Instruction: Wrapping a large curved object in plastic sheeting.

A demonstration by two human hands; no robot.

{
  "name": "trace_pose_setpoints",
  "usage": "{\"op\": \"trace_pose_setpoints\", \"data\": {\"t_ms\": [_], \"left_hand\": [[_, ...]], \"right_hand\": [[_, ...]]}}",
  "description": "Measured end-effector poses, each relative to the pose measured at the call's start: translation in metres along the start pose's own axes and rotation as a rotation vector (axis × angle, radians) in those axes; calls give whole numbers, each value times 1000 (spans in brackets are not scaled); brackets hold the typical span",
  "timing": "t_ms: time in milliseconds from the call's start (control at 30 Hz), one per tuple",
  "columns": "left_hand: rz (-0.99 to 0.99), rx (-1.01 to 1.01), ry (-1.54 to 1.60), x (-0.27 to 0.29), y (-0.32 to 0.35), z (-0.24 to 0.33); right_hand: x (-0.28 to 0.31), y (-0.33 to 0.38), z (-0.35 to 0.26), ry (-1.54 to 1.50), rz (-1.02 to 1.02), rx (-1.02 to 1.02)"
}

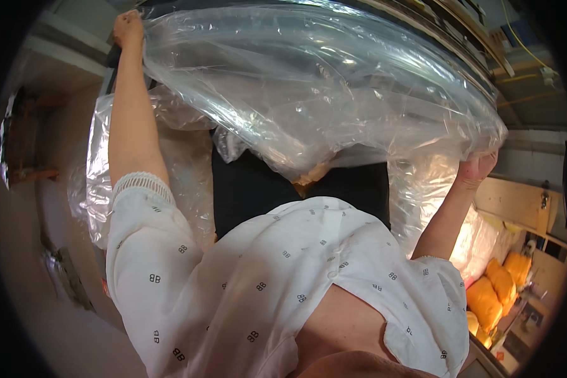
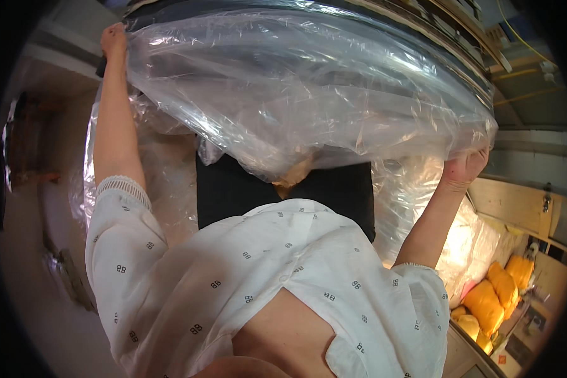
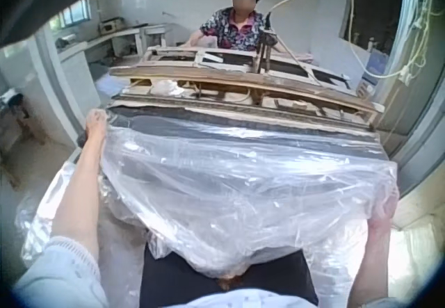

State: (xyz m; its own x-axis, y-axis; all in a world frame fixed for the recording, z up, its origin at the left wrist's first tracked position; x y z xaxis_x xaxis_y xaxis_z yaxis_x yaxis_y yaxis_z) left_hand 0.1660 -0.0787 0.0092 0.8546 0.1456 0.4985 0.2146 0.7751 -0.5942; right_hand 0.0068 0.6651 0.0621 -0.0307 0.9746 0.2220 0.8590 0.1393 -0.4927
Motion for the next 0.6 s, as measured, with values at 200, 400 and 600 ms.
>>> {"op": "trace_pose_setpoints", "data": {"t_ms": [200,400,600], "left_hand": [[9,171,247,-5,33,59],[96,68,123,5,3,2],[74,100,69,-1,26,55]], "right_hand": [[4,73,15,491,-348,-321],[-148,163,-32,-3,-1231,-617],[-245,195,61,92,-1096,-350]]}}
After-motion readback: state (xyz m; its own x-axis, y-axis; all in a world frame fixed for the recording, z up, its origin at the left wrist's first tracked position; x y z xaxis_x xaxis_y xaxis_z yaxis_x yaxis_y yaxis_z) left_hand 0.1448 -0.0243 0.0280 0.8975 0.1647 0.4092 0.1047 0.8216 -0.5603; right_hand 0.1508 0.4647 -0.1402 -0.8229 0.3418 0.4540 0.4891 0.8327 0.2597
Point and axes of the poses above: each hand's wrist, its own y-axis away from the middle knuckle, its own x-axis out of the back of the hand, z = x × y, the point moved 1 cm from there along -y, towards the middle knuckle, and after that the axes turned 1 degree about y, right-handed, at the moved point
